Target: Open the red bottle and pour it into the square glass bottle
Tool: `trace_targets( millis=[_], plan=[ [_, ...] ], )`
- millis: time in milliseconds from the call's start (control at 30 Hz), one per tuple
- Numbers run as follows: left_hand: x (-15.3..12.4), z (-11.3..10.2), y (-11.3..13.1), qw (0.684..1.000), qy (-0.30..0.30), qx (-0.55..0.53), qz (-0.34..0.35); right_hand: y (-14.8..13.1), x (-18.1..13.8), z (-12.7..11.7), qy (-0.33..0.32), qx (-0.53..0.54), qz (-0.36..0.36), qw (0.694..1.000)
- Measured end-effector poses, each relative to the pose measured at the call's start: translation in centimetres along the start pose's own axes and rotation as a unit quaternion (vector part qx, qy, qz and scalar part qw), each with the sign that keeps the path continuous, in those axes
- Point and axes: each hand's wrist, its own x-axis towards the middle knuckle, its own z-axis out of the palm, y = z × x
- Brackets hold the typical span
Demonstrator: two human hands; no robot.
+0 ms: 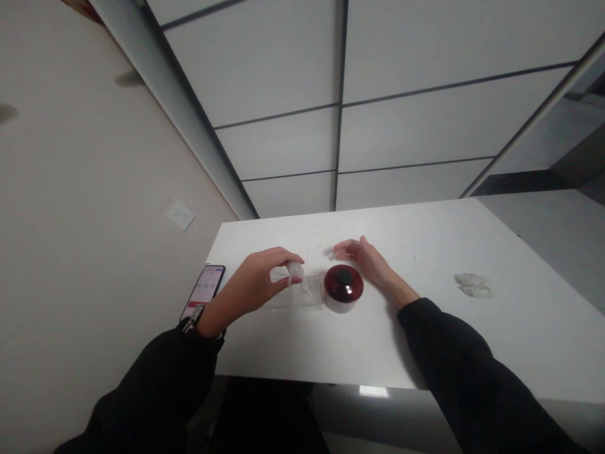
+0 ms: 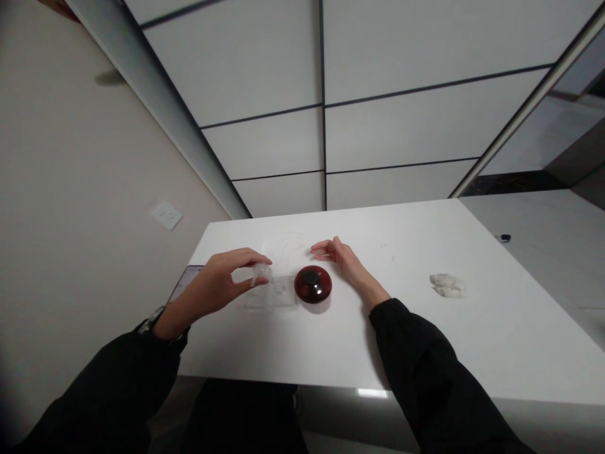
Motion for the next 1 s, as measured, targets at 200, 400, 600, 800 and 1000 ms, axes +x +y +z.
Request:
trace_targets(
  millis=[200, 400, 600, 800, 1000],
  plan=[
    [-0.9, 3.3, -1.2, 0.999, -0.042, -0.002, -0.033, -0.1, -0.4, 0.5, 0.002, -0.005, 0.000, 1.000],
    [-1.8, 5.3, -2.1, 0.998, -0.054, 0.012, -0.020, -0.2, -0.5, 0.5, 0.004, -0.029, -0.004, 1.000],
    [-1.8, 5.3, -2.0, 0.996, -0.053, 0.065, -0.006, -0.2, -0.3, 0.4, -0.008, -0.028, 0.003, 1.000],
    [-1.3, 4.9, -1.6, 0.994, -0.075, 0.069, 0.042, -0.2, -0.3, 0.3, -0.014, -0.038, 0.005, 0.999],
    [-0.9, 5.2, -1.7, 0.997, -0.049, 0.061, 0.000, -0.4, -0.3, 0.4, -0.017, -0.038, 0.003, 0.999]
  ],
)
